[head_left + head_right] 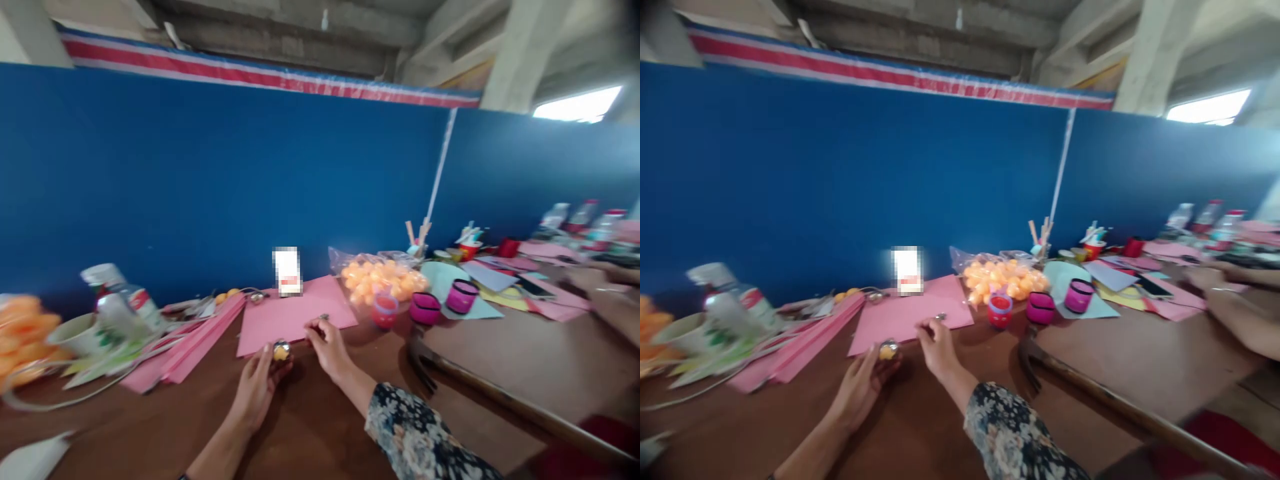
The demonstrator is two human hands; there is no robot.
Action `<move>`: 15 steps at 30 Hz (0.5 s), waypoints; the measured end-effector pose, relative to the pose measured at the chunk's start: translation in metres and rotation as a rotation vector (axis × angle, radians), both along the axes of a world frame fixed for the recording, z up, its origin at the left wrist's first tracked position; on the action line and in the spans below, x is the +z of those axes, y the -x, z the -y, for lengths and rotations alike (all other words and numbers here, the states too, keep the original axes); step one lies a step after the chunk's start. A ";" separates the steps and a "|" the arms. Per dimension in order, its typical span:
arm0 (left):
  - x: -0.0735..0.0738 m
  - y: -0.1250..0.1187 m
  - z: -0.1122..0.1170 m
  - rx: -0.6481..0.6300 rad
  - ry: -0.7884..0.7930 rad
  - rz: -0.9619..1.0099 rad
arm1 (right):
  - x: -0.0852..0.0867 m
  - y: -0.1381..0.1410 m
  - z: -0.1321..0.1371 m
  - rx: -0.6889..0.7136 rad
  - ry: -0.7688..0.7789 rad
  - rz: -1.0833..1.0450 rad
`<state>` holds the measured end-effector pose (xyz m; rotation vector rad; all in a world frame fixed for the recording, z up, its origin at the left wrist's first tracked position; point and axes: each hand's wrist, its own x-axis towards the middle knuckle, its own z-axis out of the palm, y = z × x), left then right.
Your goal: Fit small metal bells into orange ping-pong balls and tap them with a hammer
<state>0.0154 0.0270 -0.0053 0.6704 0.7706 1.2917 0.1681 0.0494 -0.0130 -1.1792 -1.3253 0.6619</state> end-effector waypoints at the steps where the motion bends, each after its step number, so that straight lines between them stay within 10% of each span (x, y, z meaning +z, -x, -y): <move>1: 0.000 -0.001 0.000 -0.011 -0.010 0.001 | 0.001 0.002 0.001 0.044 0.007 -0.035; 15: -0.004 -0.004 0.000 0.013 -0.058 0.039 | -0.013 0.010 0.006 0.293 0.328 -0.465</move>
